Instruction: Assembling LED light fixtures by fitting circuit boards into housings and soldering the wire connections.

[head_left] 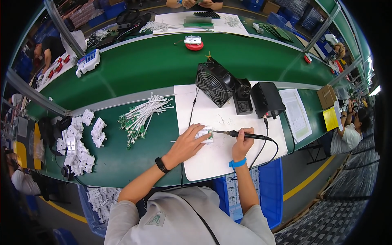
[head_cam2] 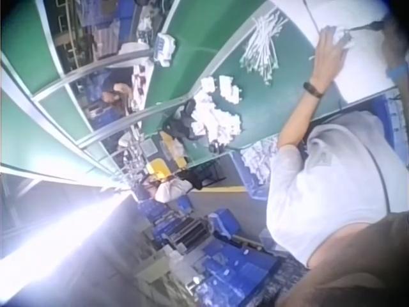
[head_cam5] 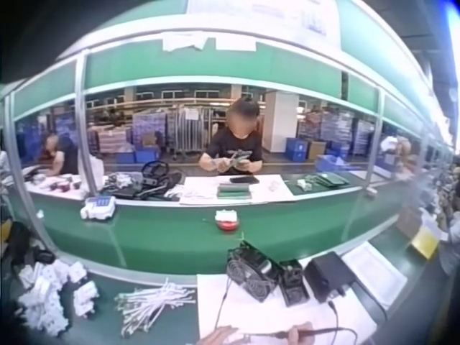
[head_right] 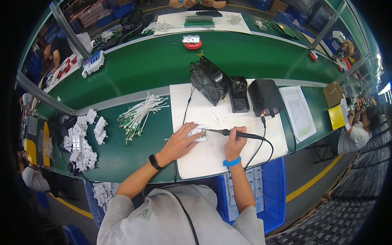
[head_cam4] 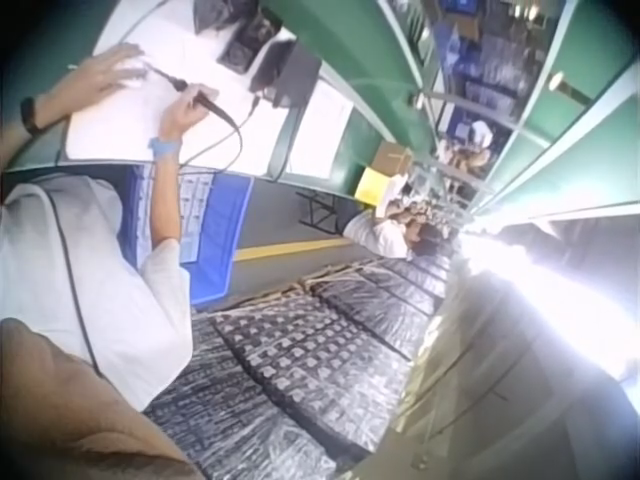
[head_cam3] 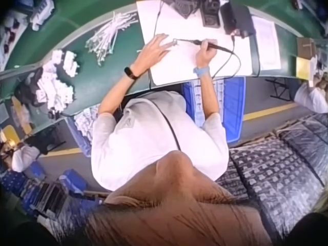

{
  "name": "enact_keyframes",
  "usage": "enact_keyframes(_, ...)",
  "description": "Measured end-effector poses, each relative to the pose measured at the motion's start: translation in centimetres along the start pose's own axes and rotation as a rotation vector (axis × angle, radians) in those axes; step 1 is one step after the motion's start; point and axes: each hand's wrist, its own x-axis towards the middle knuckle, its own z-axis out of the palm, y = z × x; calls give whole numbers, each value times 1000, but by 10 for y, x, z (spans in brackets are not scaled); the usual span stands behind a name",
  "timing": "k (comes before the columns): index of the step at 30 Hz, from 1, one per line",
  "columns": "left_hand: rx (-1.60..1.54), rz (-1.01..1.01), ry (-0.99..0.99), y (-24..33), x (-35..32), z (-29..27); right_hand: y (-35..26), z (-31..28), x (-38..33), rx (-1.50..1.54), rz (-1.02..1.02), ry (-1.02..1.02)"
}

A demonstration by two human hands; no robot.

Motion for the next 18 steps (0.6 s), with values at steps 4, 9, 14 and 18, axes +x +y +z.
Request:
enact_keyframes(4,-53,48,2,-11,0,-1,-2,-6,-1,44,70,11)
enact_keyframes(9,-59,14,-18,-9,1,-4,-5,-4,-3,7,-41,-21)
enact_keyframes(14,-53,14,-49,-9,4,-2,-9,-6,-5,38,-23,-65)
enact_keyframes(18,-57,-14,-59,-8,4,-4,-13,-2,-2,55,-24,-107)
